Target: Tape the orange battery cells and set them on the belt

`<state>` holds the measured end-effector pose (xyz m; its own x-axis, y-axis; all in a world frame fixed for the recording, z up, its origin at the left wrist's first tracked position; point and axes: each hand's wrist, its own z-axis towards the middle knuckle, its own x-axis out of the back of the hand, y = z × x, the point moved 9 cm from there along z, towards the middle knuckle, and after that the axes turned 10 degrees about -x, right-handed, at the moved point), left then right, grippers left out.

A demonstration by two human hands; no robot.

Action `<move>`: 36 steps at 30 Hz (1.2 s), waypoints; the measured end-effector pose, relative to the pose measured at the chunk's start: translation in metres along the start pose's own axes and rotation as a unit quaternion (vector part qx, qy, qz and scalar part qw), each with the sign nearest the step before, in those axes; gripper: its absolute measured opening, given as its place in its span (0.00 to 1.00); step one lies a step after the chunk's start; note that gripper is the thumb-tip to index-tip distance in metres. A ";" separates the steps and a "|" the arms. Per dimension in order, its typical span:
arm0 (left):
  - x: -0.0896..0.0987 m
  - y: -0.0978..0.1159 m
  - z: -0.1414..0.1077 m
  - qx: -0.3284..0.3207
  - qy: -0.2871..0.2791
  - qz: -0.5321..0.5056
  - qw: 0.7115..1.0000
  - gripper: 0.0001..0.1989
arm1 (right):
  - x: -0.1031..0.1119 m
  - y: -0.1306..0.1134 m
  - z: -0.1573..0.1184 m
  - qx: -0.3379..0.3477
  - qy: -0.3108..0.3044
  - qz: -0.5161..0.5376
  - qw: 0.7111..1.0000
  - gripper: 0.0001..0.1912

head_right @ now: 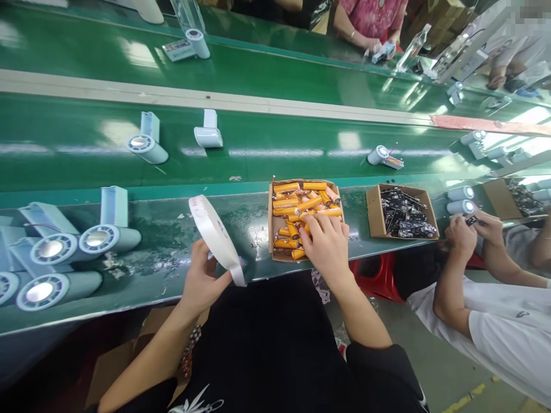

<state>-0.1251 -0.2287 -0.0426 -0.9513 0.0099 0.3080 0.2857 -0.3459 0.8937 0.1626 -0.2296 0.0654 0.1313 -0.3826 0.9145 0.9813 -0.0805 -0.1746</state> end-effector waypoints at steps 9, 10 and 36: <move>-0.011 0.004 0.000 -0.028 -0.029 0.017 0.999 0.34 | -0.002 -0.001 -0.005 0.040 -0.019 0.204 0.978 0.09; -0.011 0.005 0.000 -0.032 -0.030 0.021 0.999 0.34 | 0.001 0.000 -0.005 0.034 -0.001 0.196 0.980 0.10; -0.008 -0.002 0.002 -0.150 -0.016 0.220 0.964 0.33 | 0.000 0.083 0.004 -0.146 -0.019 0.564 0.812 0.26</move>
<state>-0.1181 -0.2259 -0.0462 -0.7397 -0.1733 0.6502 0.6106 -0.5788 0.5405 0.2447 -0.2328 0.0519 0.9336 -0.3374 0.1210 0.1581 0.0846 -0.9838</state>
